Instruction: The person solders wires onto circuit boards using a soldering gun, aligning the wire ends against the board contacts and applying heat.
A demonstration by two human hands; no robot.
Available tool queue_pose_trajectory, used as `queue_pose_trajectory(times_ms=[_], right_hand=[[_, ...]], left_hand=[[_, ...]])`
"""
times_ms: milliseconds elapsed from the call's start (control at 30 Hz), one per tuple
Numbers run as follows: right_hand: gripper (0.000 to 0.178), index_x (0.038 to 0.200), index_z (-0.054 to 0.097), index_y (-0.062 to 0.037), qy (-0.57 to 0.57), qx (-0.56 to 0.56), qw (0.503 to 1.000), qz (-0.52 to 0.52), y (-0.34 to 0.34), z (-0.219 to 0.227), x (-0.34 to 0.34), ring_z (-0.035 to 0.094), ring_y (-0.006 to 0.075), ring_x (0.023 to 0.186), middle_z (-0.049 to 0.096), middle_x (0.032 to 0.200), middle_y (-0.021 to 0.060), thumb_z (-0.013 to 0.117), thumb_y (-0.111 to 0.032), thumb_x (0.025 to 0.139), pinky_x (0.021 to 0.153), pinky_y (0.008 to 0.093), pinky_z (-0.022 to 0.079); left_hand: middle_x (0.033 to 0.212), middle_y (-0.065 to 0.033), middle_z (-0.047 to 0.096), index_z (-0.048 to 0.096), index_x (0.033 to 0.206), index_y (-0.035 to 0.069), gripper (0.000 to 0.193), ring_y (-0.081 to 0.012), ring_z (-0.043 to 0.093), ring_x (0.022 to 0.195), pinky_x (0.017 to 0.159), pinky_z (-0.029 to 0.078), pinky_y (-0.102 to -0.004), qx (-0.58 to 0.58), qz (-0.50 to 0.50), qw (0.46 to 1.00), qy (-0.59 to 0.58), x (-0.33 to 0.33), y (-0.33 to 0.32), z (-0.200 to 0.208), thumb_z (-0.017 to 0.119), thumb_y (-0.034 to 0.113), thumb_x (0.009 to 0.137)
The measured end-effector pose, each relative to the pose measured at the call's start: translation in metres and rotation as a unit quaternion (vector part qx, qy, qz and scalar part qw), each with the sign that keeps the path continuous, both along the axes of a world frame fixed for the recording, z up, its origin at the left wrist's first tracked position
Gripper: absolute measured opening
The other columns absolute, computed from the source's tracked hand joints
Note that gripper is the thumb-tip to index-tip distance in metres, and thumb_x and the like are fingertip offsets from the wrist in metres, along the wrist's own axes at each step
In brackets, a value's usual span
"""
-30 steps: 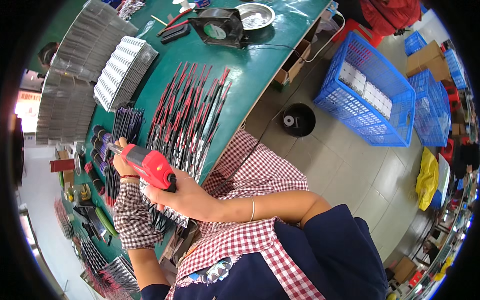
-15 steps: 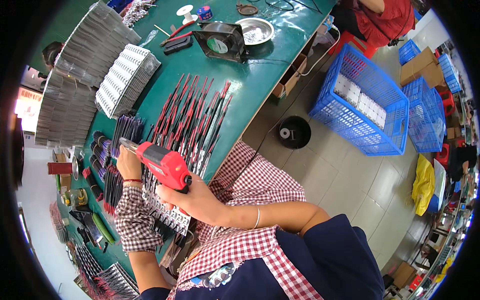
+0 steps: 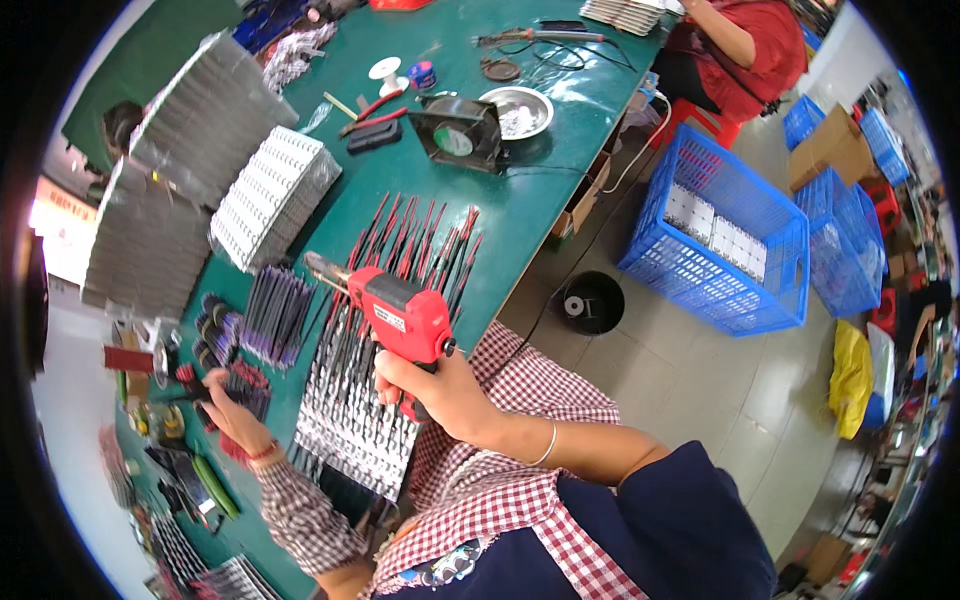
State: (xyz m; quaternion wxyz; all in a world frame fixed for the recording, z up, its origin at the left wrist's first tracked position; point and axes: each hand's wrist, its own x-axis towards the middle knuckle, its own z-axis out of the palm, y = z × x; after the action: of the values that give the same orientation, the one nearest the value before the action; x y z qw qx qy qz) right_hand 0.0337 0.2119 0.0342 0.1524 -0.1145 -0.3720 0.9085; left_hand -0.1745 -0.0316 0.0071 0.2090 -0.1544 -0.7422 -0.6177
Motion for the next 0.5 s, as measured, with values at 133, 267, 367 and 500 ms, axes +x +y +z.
queue_pose_trajectory(times_ms=[133, 267, 367, 500], right_hand=[[0.033, 0.115, 0.049, -0.0018, -0.011, 0.007, 0.999, 0.037, -0.001, -0.004, -0.007, 0.059, 0.0122, 0.067, 0.061, 0.079, 0.0060, 0.060, -0.020, 0.091, 0.066, 0.0289, 0.051], [0.033, 0.116, 0.048, -0.0014, 0.011, 0.009, 1.000, 0.022, 0.002, -0.001, 0.000, 0.059, 0.0124, 0.068, 0.061, 0.079, 0.0065, 0.060, -0.019, 0.090, 0.064, 0.0291, 0.051], [0.034, 0.117, 0.047, -0.0004, 0.031, 0.011, 0.999, 0.002, 0.004, -0.002, 0.006, 0.058, 0.0127, 0.066, 0.060, 0.076, 0.0078, 0.059, -0.017, 0.090, 0.064, 0.0314, 0.051], [0.033, 0.117, 0.048, 0.0000, 0.023, 0.021, 1.000, 0.003, 0.008, -0.001, 0.010, 0.056, 0.0140, 0.064, 0.058, 0.076, 0.0094, 0.057, -0.017, 0.090, 0.064, 0.0324, 0.051]], left_hand=[[0.099, -0.0060, 0.058, 0.055, 0.102, -0.001, 0.026, -0.0165, 0.054, 0.096, 0.091, 0.040, -0.0333, 0.064, 0.048, 0.995, -0.066, 0.020, -0.011, -0.013, 0.039, 0.018, 0.098], [0.093, -0.0064, 0.059, 0.047, 0.110, 0.000, 0.019, -0.0143, 0.054, 0.089, 0.087, 0.042, -0.0294, 0.112, -0.023, 0.992, -0.044, 0.013, -0.010, -0.022, 0.040, 0.014, 0.099], [0.086, -0.0045, 0.056, 0.048, 0.107, 0.003, 0.020, -0.0139, 0.053, 0.080, 0.082, 0.044, -0.0297, 0.102, -0.022, 0.994, -0.016, 0.006, -0.003, -0.034, 0.043, 0.021, 0.101], [0.087, -0.0054, 0.054, 0.047, 0.092, 0.004, 0.025, -0.0153, 0.054, 0.082, 0.082, 0.045, -0.0314, 0.115, -0.022, 0.993, 0.010, 0.012, 0.001, -0.024, 0.042, 0.025, 0.102]])
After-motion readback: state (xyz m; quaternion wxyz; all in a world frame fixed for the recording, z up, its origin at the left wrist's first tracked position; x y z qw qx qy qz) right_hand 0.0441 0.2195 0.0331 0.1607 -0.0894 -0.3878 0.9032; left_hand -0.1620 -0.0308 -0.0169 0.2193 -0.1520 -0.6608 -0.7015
